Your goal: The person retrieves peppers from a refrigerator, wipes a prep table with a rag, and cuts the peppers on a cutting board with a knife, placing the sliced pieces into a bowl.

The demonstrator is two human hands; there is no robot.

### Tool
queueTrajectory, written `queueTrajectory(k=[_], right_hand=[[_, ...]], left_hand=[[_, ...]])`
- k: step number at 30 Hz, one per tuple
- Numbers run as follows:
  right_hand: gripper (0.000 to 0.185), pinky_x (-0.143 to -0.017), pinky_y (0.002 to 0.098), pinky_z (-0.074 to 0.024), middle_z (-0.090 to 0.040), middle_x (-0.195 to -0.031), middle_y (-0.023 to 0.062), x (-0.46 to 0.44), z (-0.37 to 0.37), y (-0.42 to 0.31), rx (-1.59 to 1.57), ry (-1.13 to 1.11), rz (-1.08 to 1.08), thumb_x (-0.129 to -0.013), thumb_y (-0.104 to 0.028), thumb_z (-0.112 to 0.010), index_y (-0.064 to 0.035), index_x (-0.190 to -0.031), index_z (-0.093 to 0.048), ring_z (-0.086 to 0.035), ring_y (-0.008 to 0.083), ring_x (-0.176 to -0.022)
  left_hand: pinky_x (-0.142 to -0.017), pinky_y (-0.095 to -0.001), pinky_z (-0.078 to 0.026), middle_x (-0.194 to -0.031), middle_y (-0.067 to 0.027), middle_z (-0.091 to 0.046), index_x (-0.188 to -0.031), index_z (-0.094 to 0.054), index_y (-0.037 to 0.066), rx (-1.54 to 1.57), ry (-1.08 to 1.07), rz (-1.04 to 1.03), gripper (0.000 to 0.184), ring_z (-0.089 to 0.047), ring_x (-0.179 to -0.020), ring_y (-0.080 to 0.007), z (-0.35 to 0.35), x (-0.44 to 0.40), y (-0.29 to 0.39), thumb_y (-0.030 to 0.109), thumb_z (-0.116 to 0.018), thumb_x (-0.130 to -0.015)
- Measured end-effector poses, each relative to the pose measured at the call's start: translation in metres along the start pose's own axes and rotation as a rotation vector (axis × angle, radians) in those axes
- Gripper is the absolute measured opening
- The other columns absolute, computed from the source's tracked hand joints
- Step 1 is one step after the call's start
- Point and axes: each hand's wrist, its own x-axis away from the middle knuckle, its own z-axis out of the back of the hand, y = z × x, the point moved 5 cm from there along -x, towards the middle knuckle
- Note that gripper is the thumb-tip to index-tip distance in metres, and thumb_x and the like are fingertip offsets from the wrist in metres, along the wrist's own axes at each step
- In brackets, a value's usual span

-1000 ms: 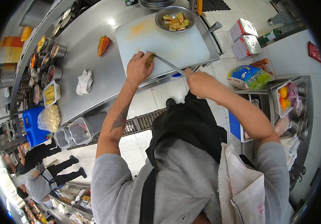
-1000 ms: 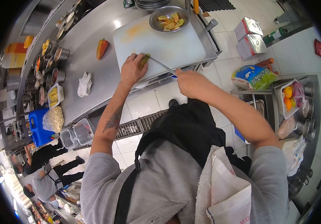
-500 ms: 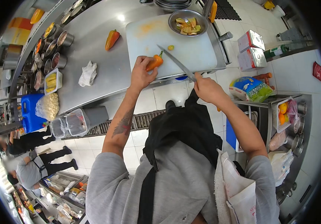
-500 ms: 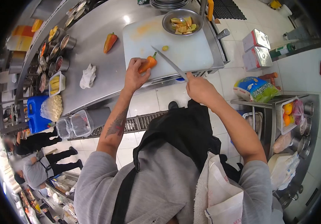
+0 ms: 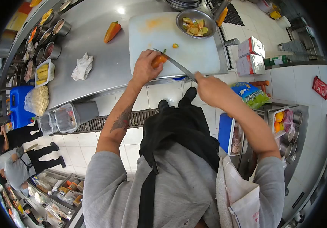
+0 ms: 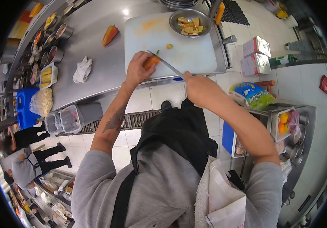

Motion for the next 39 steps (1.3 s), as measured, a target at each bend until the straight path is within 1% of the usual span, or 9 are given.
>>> queueTrajectory(k=[10, 12, 16, 20, 22, 26, 34, 37, 39], right_hand=[[0.034, -0.078, 0.0563, -0.055, -0.07, -0.087, 0.0312, -0.046, -0.074, 0.045, -0.385, 0.058, -0.05, -0.104, -0.021, -0.05, 0.0037, -0.127, -0.05, -0.07, 0.0494, -0.081], [0.037, -0.064, 0.0509, -0.0557, -0.069, -0.079, 0.0256, -0.008, -0.061, 0.054, -0.412, 0.421, 0.053, -0.106, -0.025, -0.05, 0.0037, -0.128, -0.049, -0.069, 0.0419, -0.063], [0.033, -0.044, 0.0399, -0.0491, -0.059, -0.062, 0.0138, 0.059, -0.046, 0.078, -0.782, 0.175, -0.211, -0.108, -0.026, -0.049, 0.0025, -0.124, -0.048, -0.06, 0.0234, -0.042], [0.026, -0.043, 0.0389, -0.0489, -0.057, -0.06, 0.013, 0.092, -0.076, 0.113, -0.833, 0.158, -0.386, -0.108, -0.025, -0.049, -0.0006, -0.117, -0.048, -0.059, 0.024, -0.041], [0.038, -0.038, 0.0335, -0.0448, -0.053, -0.062, 0.0039, 0.104, -0.091, 0.127, -0.866, 0.133, -0.461, -0.108, -0.023, -0.051, -0.0005, -0.138, -0.045, -0.054, 0.0154, -0.041], [0.021, -0.04, 0.0359, -0.0473, -0.055, -0.059, 0.0075, 0.112, -0.105, 0.134, -0.952, 0.13, -0.444, -0.109, -0.022, -0.048, -0.0024, -0.115, -0.048, -0.058, 0.0196, -0.042], [0.029, -0.051, 0.0426, -0.0549, -0.066, -0.067, 0.0184, 0.087, -0.095, 0.153, -1.034, 0.051, -0.449, -0.109, -0.029, -0.044, -0.0009, -0.117, -0.046, -0.067, 0.0298, -0.05], [0.027, -0.052, 0.0432, -0.0545, -0.067, -0.067, 0.0188, 0.083, -0.085, 0.159, -1.019, 0.033, -0.407, -0.109, -0.028, -0.044, -0.0013, -0.112, -0.046, -0.067, 0.0307, -0.051], [0.026, -0.052, 0.0438, -0.0544, -0.067, -0.068, 0.0187, 0.077, -0.083, 0.165, -1.008, 0.047, -0.387, -0.109, -0.027, -0.045, -0.001, -0.112, -0.046, -0.066, 0.0306, -0.05]], left_hand=[[-0.091, -0.0478, -0.054, -0.113, -0.0148, -0.066, -0.117, -0.064, 0.009, -0.154, -0.002, 0.173, 0.044, -0.063, -0.108, -0.0361, 0.018, -0.026, -0.04, 0.016, -0.082, -0.077], [-0.091, -0.0479, -0.054, -0.115, -0.0148, -0.066, -0.119, -0.064, 0.009, -0.258, -0.024, 0.083, 0.047, -0.063, -0.109, -0.036, 0.027, -0.042, -0.008, 0.017, -0.082, -0.076], [-0.095, -0.0498, -0.053, -0.121, -0.015, -0.066, -0.126, -0.063, 0.009, -0.316, -0.263, -0.049, 0.051, -0.062, -0.114, -0.0366, -0.026, -0.063, 0.033, 0.02, -0.077, -0.078], [-0.093, -0.0498, -0.054, -0.117, -0.017, -0.067, -0.119, -0.067, 0.008, -0.292, -0.474, -0.075, 0.039, -0.064, -0.112, -0.0379, -0.077, -0.084, 0.015, 0.017, -0.069, -0.081], [-0.09, -0.05, -0.055, -0.112, -0.0183, -0.065, -0.112, -0.069, 0.007, -0.265, -0.577, -0.092, 0.033, -0.065, -0.107, -0.0389, -0.095, -0.081, 0.013, 0.014, -0.069, -0.08], [-0.085, -0.0483, -0.056, -0.095, -0.021, -0.06, -0.094, -0.072, 0.004, -0.193, -0.754, -0.116, 0.016, -0.065, -0.093, -0.0415, -0.103, -0.087, 0.057, 0.011, -0.069, -0.081], [-0.091, -0.0416, -0.055, -0.118, -0.0159, -0.067, -0.12, -0.076, 0.009, 0.096, 0.005, -0.65, 0.036, -0.068, -0.104, -0.035, -0.142, -0.312, 0.265, 0.018, -0.078, -0.084], [-0.099, -0.044, -0.055, -0.135, -0.0184, -0.063, -0.129, -0.073, 0.012, -0.436, -0.529, -0.574, 0.045, -0.067, -0.114, -0.0376, -0.258, -0.338, 0.206, 0.023, -0.078, -0.086], [-0.102, -0.0448, -0.054, -0.144, -0.019, -0.059, -0.13, -0.073, 0.011, -0.191, -0.346, -0.536, 0.047, -0.066, -0.121, -0.0378, -0.218, -0.317, 0.224, 0.028, -0.08, -0.086]])
